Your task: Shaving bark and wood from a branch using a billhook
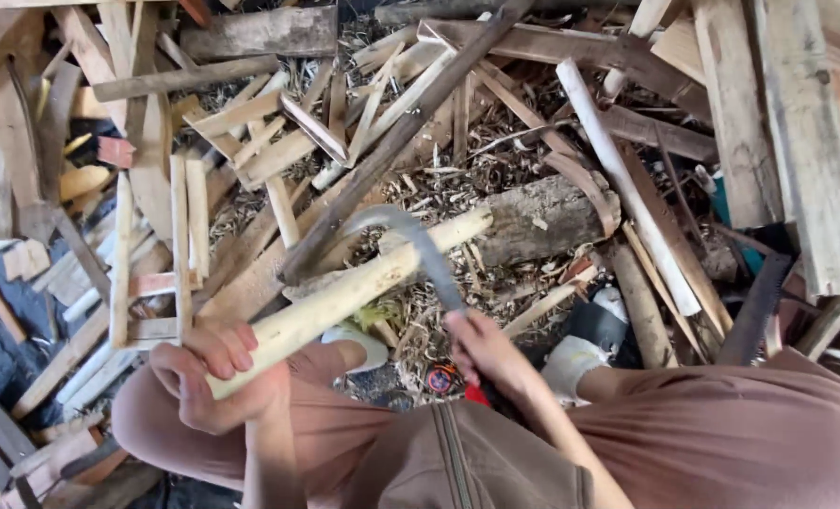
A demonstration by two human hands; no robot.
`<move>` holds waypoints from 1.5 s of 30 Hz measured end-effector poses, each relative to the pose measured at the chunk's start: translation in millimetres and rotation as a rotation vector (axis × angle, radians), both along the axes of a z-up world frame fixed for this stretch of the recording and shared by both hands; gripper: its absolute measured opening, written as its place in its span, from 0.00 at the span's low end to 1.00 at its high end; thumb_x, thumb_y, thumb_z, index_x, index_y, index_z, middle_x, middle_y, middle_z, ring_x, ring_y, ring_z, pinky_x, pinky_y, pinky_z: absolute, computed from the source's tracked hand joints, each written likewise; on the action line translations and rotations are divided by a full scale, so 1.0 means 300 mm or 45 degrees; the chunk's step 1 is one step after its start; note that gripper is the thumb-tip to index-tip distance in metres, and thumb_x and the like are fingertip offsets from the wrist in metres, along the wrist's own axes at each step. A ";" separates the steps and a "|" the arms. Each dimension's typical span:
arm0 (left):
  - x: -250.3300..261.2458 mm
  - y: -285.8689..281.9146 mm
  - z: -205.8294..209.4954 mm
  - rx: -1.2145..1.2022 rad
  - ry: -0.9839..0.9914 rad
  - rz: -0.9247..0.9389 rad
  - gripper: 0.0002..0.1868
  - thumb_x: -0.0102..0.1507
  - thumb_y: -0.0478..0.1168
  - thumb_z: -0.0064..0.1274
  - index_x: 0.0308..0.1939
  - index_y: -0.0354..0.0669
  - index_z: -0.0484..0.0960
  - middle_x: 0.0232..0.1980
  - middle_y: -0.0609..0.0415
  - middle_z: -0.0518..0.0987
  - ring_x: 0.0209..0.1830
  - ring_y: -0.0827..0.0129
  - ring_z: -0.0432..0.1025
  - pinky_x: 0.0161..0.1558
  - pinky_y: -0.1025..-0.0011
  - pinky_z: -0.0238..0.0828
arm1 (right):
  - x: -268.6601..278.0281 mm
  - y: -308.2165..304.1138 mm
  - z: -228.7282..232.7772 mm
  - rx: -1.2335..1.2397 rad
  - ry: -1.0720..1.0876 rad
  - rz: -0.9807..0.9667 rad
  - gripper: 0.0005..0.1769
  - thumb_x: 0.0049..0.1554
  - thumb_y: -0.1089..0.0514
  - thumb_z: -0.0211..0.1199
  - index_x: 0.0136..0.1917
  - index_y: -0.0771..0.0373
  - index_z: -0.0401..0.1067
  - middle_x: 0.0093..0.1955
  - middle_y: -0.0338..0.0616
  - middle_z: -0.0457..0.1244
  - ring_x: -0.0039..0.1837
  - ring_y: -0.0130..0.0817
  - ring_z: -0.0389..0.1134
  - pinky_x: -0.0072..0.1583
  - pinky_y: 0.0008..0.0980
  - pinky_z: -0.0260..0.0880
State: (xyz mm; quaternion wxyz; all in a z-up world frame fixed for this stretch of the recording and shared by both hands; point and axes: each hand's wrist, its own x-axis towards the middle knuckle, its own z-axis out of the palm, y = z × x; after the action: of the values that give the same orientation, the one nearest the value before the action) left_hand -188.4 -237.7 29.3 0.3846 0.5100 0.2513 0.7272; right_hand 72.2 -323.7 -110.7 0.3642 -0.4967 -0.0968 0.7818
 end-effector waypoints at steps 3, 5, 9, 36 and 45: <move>-0.001 0.020 0.008 0.020 -0.075 -0.043 0.06 0.68 0.42 0.40 0.36 0.53 0.66 0.25 0.67 0.66 0.23 0.81 0.62 0.33 0.80 0.60 | 0.077 0.047 -0.131 -0.118 -0.087 -0.108 0.12 0.68 0.50 0.52 0.51 0.61 0.63 0.27 0.39 0.53 0.24 0.29 0.52 0.26 0.29 0.47; -0.003 0.027 0.002 -0.002 -0.131 -0.091 0.06 0.68 0.41 0.42 0.35 0.51 0.65 0.25 0.65 0.68 0.22 0.81 0.63 0.32 0.81 0.60 | 0.068 0.028 -0.128 -0.198 -0.184 -0.205 0.14 0.68 0.48 0.52 0.46 0.59 0.61 0.26 0.39 0.53 0.25 0.31 0.55 0.27 0.30 0.47; 0.033 0.027 0.002 -0.014 0.013 0.167 0.05 0.67 0.45 0.37 0.37 0.55 0.64 0.26 0.69 0.64 0.22 0.83 0.59 0.31 0.82 0.58 | 0.009 0.033 0.020 -0.024 -0.141 0.163 0.13 0.70 0.52 0.49 0.47 0.62 0.62 0.25 0.34 0.52 0.24 0.26 0.52 0.26 0.25 0.54; 0.040 0.056 0.051 0.026 -0.004 -0.117 0.03 0.66 0.42 0.44 0.37 0.54 0.69 0.26 0.68 0.70 0.22 0.83 0.64 0.32 0.82 0.64 | 0.139 0.018 -0.118 -0.209 -0.268 -0.155 0.10 0.69 0.55 0.51 0.49 0.64 0.63 0.25 0.36 0.53 0.25 0.27 0.52 0.26 0.27 0.52; 0.016 0.093 0.007 0.177 0.075 -0.200 0.11 0.68 0.52 0.44 0.41 0.52 0.70 0.26 0.68 0.70 0.21 0.83 0.64 0.31 0.82 0.63 | 0.108 0.017 -0.102 -0.117 0.063 -0.094 0.15 0.69 0.52 0.53 0.45 0.64 0.62 0.24 0.37 0.54 0.21 0.27 0.51 0.23 0.26 0.52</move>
State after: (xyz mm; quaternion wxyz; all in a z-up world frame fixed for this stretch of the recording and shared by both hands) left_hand -183.8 -209.6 31.3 0.3965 0.5747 0.1707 0.6952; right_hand 104.6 -318.5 -141.2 0.3718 -0.4968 -0.0334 0.7835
